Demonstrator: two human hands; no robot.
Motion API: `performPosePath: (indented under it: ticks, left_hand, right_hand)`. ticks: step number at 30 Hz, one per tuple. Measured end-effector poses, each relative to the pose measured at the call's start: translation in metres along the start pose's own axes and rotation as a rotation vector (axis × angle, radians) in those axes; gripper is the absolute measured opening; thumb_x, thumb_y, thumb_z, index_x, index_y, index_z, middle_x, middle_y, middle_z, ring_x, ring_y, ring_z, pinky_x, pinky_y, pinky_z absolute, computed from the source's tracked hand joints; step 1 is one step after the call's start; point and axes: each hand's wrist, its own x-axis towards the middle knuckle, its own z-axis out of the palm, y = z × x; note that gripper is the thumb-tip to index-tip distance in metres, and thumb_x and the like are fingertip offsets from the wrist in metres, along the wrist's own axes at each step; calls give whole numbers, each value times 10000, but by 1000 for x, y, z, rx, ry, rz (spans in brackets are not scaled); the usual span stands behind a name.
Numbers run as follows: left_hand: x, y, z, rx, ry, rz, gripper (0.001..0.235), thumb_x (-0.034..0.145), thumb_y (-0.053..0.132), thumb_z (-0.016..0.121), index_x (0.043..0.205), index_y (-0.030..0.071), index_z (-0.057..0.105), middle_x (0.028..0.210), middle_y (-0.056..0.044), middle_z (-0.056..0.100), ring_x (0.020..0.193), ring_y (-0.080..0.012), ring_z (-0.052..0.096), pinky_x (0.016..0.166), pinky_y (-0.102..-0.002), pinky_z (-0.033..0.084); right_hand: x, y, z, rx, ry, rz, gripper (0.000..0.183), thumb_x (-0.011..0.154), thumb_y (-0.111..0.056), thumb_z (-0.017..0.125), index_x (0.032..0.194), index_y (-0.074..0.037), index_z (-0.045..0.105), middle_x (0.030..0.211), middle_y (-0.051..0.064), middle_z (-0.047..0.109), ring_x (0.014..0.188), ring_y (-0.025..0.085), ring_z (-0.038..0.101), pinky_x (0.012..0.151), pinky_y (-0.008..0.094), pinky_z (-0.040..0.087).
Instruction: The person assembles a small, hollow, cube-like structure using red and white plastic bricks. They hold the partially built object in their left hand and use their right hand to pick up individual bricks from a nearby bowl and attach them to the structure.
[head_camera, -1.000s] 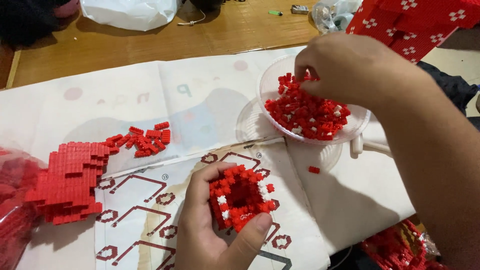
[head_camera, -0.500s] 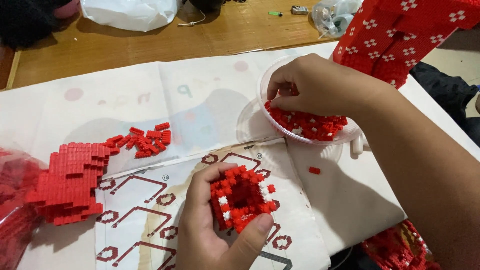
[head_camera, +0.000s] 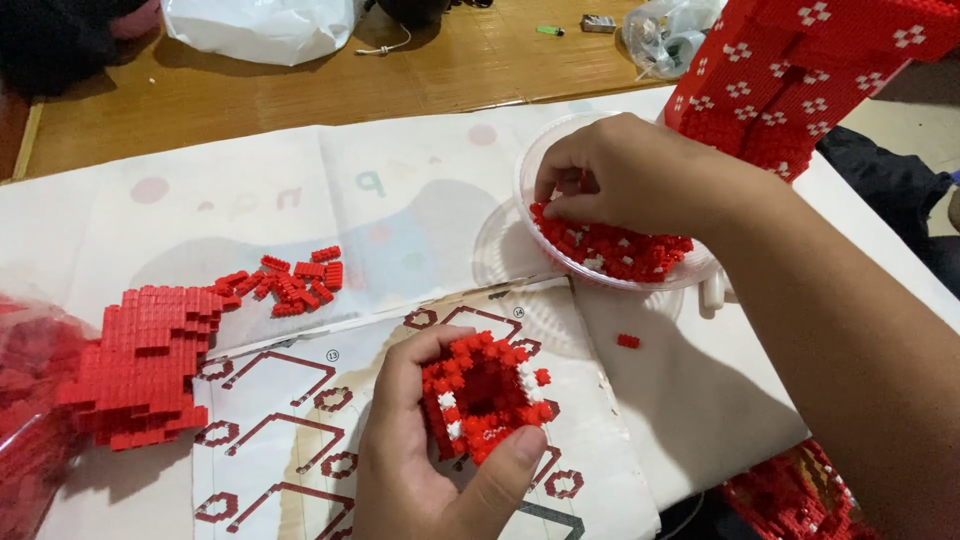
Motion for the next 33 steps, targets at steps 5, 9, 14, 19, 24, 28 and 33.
performPosePath:
  ticks: [5, 9, 14, 19, 24, 28, 33]
  left_hand:
    - [1, -4, -1, -46, -17, 77, 654, 572, 360, 807, 1191, 183, 697, 954, -7, 859, 742, -137, 858, 710, -244, 697]
    - [0, -2, -1, -13, -11, 63, 651, 573, 376, 804, 1191, 197, 703, 958, 8, 858, 754, -133, 862, 719, -243, 698]
    - [0, -2, 0, -12, 0, 40, 655, 560, 366, 807, 1186, 204, 708, 964, 15, 858, 748, -134, 853, 709, -242, 698]
    - [2, -6, 0, -23, -24, 118, 633, 584, 366, 789, 1180, 179, 686, 959, 5, 835, 745, -129, 828, 707, -243, 676]
    - [1, -2, -1, -3, -11, 65, 657, 566, 378, 794, 1189, 191, 702, 954, 5, 846, 756, -136, 846, 730, -245, 689]
    - [2, -4, -1, -39, -21, 50, 646, 570, 338, 806, 1189, 185, 702, 957, -6, 846, 751, -145, 847, 725, -253, 692]
    - [3, -7, -1, -44, -28, 132, 625, 586, 317, 792, 1185, 171, 686, 948, -8, 833, 727, -135, 835, 704, -243, 682]
  right_hand:
    - [-1, 2, -1, -21, 17, -44, 103, 983, -280, 664, 1028, -217, 733, 896, -4, 699, 775, 177, 587, 684, 340, 458]
    - [-7, 4, -10, -4, 41, 33, 175, 968, -309, 688, 1096, -209, 753, 1012, -5, 760, 849, 183, 645, 724, 347, 492]
    - [-14, 7, -10, -8, 72, -21, 144, 943, -230, 698, 1028, -230, 814, 912, -20, 770, 721, 154, 646, 655, 324, 517]
    - [-11, 8, -3, -48, 45, -26, 145, 901, -244, 718, 994, -250, 829, 961, -22, 773, 789, 152, 673, 698, 325, 518]
    - [-6, 6, -1, -68, 3, 17, 225, 913, -283, 706, 1100, -313, 827, 948, -20, 767, 770, 162, 649, 677, 329, 501]
    - [-2, 5, 2, -67, 63, -28, 94, 946, -293, 700, 981, -218, 746, 871, 0, 717, 746, 178, 612, 645, 343, 484]
    - [5, -5, 3, -149, 25, -23, 169, 975, -248, 603, 1034, -205, 756, 916, 1, 738, 796, 204, 648, 663, 374, 507]
